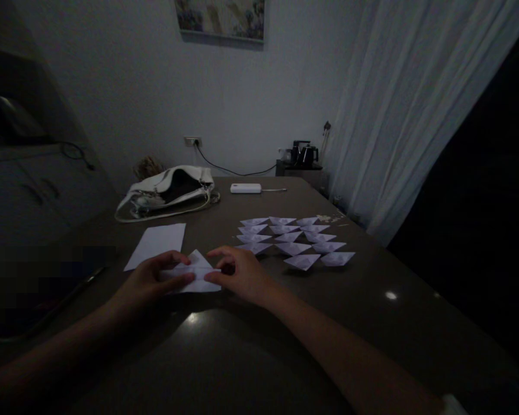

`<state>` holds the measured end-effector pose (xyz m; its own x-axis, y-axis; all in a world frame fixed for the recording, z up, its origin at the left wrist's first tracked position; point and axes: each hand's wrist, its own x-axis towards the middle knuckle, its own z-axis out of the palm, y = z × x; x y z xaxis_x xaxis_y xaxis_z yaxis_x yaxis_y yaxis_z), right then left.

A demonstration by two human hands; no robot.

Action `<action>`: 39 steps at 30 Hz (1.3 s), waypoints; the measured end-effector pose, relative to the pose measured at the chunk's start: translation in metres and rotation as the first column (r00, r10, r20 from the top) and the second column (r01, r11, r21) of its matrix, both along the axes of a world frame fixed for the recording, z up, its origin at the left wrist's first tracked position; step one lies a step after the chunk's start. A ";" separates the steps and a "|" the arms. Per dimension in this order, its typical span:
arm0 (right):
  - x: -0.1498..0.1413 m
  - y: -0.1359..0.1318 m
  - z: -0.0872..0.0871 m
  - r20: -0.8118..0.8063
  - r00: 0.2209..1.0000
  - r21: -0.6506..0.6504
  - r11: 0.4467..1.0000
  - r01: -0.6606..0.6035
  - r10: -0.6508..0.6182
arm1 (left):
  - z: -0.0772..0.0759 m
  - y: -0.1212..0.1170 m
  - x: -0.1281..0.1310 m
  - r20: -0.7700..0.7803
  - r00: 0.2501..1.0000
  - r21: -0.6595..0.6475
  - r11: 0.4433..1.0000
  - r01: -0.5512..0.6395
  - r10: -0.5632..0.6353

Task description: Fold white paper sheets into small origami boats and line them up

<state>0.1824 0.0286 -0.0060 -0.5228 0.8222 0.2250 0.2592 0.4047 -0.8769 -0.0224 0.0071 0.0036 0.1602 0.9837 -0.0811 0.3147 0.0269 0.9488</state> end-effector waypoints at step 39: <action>0.003 0.012 -0.004 -0.117 0.980 -0.037 0.987 0.155 -0.158 | -0.004 0.007 -0.005 0.255 0.944 -0.022 0.978 -0.209 0.208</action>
<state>0.1854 0.0409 -0.0100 -0.3577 0.8987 0.2539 0.2107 0.3425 -0.9156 -0.0269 0.0144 -0.0009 -0.0337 0.9977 -0.0595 0.0506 0.0612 0.9968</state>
